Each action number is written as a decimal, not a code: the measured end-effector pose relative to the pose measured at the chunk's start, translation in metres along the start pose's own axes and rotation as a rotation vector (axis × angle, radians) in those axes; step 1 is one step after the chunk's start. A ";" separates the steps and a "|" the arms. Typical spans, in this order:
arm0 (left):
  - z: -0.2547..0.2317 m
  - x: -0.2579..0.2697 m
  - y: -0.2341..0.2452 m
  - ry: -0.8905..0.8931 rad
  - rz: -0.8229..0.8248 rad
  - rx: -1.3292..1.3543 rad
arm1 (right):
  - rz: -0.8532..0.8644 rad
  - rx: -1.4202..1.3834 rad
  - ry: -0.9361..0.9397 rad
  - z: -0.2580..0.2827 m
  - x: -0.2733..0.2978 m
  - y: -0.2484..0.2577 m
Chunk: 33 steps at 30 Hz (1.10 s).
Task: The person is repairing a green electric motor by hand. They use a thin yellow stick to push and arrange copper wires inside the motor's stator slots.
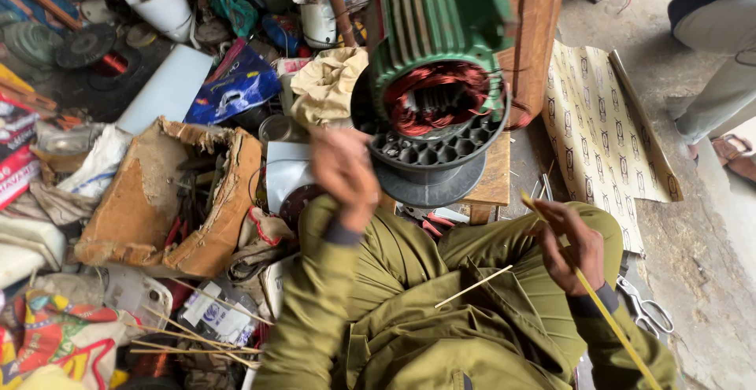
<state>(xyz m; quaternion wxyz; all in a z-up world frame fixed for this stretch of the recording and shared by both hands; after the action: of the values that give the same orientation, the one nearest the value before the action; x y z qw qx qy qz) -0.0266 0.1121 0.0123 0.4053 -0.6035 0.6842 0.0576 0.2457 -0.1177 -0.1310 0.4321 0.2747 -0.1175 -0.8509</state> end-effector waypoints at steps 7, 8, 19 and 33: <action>-0.003 0.045 -0.053 -0.051 0.514 -0.830 | -0.017 0.037 0.468 0.173 -0.053 -0.019; -0.005 0.041 -0.055 -0.023 0.551 -0.898 | -0.017 0.072 0.476 0.189 -0.060 -0.024; 0.009 0.038 -0.050 0.159 0.541 -0.571 | 0.052 0.267 0.368 0.231 -0.137 -0.068; 0.021 0.032 -0.043 0.214 0.578 -0.503 | 0.075 0.448 0.666 0.196 -0.152 -0.088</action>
<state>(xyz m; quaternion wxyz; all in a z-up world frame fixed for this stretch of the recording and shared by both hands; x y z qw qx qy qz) 0.0234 0.0878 -0.0039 0.1381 -0.4691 0.8288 0.2720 0.1476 0.0495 0.0476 0.4067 0.6183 -0.1637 -0.6523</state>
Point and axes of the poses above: each hand's wrist, its own x-axis away from the middle knuckle, its own y-axis out of the back of the hand, z = x × y, the point moved 7 cm from there along -x, towards the middle knuckle, and after that the axes turned 3 degrees about x, right-handed, at the moved point
